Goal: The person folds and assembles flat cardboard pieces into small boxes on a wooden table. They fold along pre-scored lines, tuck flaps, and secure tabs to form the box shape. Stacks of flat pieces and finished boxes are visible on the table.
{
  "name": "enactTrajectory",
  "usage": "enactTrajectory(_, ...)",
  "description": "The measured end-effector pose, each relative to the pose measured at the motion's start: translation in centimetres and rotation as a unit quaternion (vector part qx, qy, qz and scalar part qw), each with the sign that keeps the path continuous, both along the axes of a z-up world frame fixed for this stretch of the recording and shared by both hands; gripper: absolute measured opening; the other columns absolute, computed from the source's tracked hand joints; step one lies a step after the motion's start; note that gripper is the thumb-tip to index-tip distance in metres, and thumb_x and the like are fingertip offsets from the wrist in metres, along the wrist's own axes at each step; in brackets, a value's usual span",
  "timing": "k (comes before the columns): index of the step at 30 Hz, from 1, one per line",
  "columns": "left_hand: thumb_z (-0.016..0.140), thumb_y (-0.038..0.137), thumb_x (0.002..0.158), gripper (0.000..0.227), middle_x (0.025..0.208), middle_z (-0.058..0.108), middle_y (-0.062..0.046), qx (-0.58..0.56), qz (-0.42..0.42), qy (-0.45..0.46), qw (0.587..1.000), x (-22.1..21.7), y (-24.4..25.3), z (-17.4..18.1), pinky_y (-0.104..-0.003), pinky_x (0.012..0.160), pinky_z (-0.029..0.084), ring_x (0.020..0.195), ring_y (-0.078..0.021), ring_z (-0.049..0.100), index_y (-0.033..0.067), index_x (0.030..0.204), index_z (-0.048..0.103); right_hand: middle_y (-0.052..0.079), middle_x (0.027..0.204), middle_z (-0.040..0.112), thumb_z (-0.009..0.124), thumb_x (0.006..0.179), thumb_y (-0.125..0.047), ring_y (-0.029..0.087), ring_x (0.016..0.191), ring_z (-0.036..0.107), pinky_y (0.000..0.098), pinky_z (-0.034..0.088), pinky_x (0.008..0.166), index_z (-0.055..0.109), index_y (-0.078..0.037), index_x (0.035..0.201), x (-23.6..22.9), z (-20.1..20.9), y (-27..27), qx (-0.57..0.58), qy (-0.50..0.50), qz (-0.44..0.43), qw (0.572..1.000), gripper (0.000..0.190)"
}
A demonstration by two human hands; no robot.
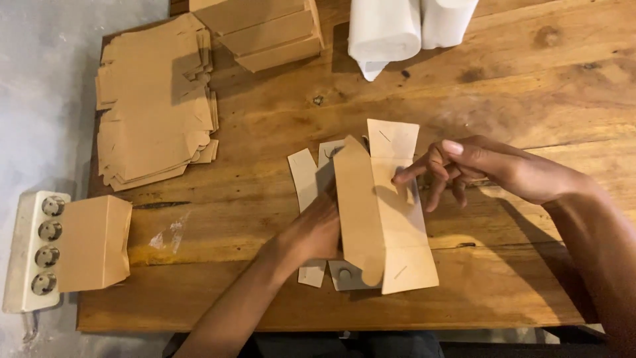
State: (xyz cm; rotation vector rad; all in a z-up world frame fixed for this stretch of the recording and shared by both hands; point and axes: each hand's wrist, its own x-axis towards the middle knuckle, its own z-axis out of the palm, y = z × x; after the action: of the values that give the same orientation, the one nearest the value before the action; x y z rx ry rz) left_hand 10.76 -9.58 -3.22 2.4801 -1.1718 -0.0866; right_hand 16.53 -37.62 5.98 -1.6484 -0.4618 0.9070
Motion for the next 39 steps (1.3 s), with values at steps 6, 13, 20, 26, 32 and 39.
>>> enactTrajectory(6,0.102,0.05,0.054,0.124,0.164,0.022,-0.031,-0.047,0.019,0.069,0.996,1.4,1.5,5.2,-0.055,0.131,0.004,0.157,-0.0457,0.01,-0.0008,0.15,0.042,0.002,0.141,0.086,0.04,0.094,-0.057,0.026,0.083,0.092,0.0341,0.058,0.059,0.068,-0.011,0.082,-0.2,-0.4,0.7,-0.063,0.014,0.004,0.998,0.055)
enactTrajectory(13,0.078,0.078,0.056,0.152,0.171,-0.013,-0.017,0.011,0.088,0.169,0.982,2.0,4.4,5.7,-0.056,0.128,-0.003,0.159,-0.0313,-0.009,0.0069,0.162,-0.005,0.019,0.082,0.097,0.047,0.097,-0.041,0.025,0.079,0.091,0.0352,0.058,0.06,0.072,-0.004,0.079,-0.4,-0.3,1.2,-0.132,0.006,-0.006,0.991,0.049)
enactTrajectory(20,0.044,0.087,0.07,0.129,0.171,-0.011,-0.016,0.003,0.115,0.109,0.987,0.6,1.6,6.7,-0.058,0.129,0.0,0.16,-0.0289,-0.004,0.0086,0.161,-0.003,0.007,0.077,0.079,0.049,0.095,-0.039,0.017,0.067,0.082,0.0298,0.06,0.06,0.08,-0.015,0.131,-0.2,-1.1,1.1,-0.12,-0.062,0.036,0.99,0.053)
enactTrajectory(26,0.043,0.098,0.071,0.131,0.172,-0.007,-0.017,0.101,0.085,-0.002,0.991,0.0,-0.4,2.9,-0.066,0.124,-0.003,0.161,-0.0342,-0.002,0.017,0.165,0.001,0.01,0.098,0.082,0.06,0.098,-0.02,0.017,0.072,0.085,0.0273,0.075,0.065,0.073,-0.006,0.105,0.6,-3.6,0.0,-0.13,-0.298,-0.034,0.945,0.021)
enactTrajectory(32,0.046,0.096,0.075,0.122,0.171,-0.006,-0.022,0.093,0.075,-0.014,0.993,0.0,-0.2,2.7,-0.07,0.123,-0.004,0.161,-0.0388,-0.004,0.0246,0.165,0.005,0.024,0.152,0.039,0.061,0.092,-0.052,0.047,0.14,0.038,0.0673,0.02,0.11,0.052,-0.013,0.141,1.2,-5.6,0.6,-0.227,-0.522,-0.092,0.817,0.064)
enactTrajectory(39,0.044,0.095,0.075,0.116,0.172,-0.001,-0.022,0.089,0.079,-0.012,0.993,0.0,-0.2,2.9,-0.069,0.124,-0.002,0.161,-0.0376,-0.003,0.0289,0.166,0.014,0.03,0.163,0.016,0.056,0.078,-0.076,0.05,0.154,0.004,0.073,-0.014,0.113,0.035,-0.014,0.155,1.5,-5.7,1.1,-0.262,-0.444,-0.075,0.854,0.101)
